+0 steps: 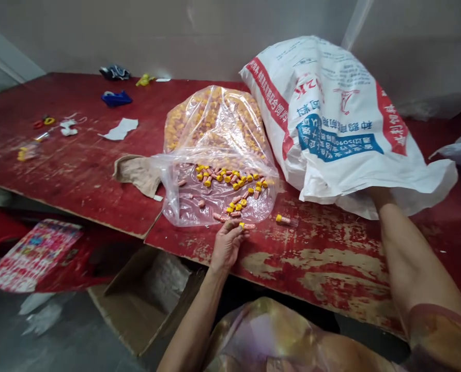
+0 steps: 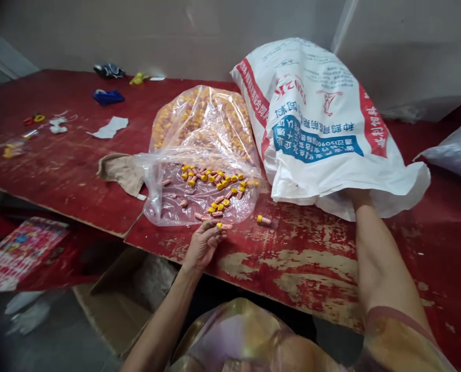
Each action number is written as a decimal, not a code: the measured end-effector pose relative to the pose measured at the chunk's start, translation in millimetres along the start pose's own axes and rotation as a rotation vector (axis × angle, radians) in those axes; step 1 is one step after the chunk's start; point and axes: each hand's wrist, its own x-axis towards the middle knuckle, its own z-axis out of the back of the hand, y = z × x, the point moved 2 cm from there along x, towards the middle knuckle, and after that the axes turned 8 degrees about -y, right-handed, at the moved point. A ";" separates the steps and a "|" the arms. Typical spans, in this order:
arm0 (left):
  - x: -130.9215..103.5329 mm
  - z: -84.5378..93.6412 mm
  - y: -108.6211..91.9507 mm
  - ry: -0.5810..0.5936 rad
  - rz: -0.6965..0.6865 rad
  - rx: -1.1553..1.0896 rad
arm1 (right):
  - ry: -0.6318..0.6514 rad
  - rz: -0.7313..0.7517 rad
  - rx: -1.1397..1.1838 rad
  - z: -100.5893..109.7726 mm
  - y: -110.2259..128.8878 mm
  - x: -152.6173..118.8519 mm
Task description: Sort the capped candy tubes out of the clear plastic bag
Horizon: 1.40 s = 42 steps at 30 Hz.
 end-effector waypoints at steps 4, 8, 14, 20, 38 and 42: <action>-2.4 -0.7 13.2 0.019 0.048 0.003 | -0.002 -0.086 0.027 19.8 12.7 -17.0; -4.0 -2.1 19.2 0.015 0.061 -0.034 | -0.399 -0.436 0.045 55.7 36.9 -90.0; -16.5 -17.7 38.9 0.096 0.127 -0.042 | -0.039 -0.104 0.762 51.8 140.0 -210.8; -32.9 -22.9 64.1 0.091 0.097 0.033 | 0.076 0.288 0.875 22.4 218.9 -227.4; -32.9 -14.3 31.9 0.250 -0.547 0.639 | -0.206 0.514 0.611 -16.4 246.1 -234.7; 19.2 -22.1 -21.6 -0.065 -0.851 0.677 | -0.381 0.533 0.325 -21.6 233.9 -214.5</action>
